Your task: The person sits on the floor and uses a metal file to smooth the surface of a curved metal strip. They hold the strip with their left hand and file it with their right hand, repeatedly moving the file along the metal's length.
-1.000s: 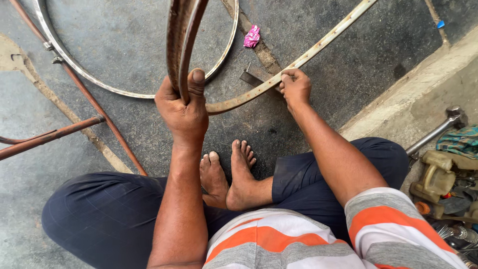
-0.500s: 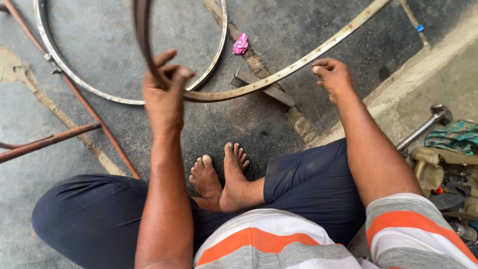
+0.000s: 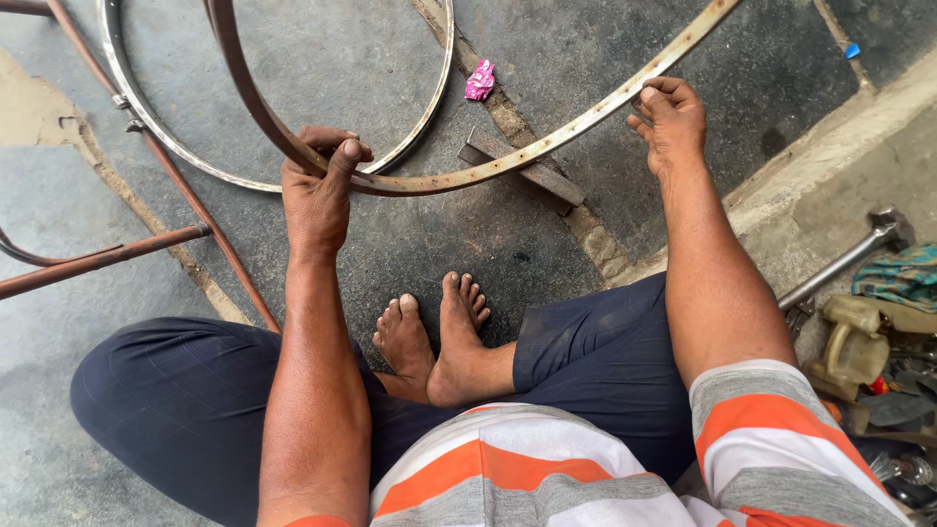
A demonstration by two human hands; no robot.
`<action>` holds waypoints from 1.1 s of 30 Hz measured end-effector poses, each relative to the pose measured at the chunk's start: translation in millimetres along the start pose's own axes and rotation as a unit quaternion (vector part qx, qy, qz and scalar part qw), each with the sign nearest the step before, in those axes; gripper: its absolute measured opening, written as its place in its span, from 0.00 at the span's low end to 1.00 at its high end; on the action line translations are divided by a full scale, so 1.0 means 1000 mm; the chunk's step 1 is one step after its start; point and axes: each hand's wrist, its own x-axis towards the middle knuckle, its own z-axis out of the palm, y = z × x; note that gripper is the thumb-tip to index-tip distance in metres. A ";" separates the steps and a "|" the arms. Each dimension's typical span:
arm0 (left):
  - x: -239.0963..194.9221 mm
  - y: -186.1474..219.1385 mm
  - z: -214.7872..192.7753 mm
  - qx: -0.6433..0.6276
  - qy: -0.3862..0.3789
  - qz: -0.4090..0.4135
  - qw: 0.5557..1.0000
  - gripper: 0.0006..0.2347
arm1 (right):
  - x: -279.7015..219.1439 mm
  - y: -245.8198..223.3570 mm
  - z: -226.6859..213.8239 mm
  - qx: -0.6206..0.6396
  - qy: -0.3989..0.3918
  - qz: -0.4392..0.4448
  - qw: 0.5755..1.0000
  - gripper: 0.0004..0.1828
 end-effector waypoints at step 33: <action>-0.008 0.104 0.006 0.160 0.168 0.148 0.961 0.19 | -0.044 0.021 0.077 -0.466 -0.008 -0.139 0.874 0.05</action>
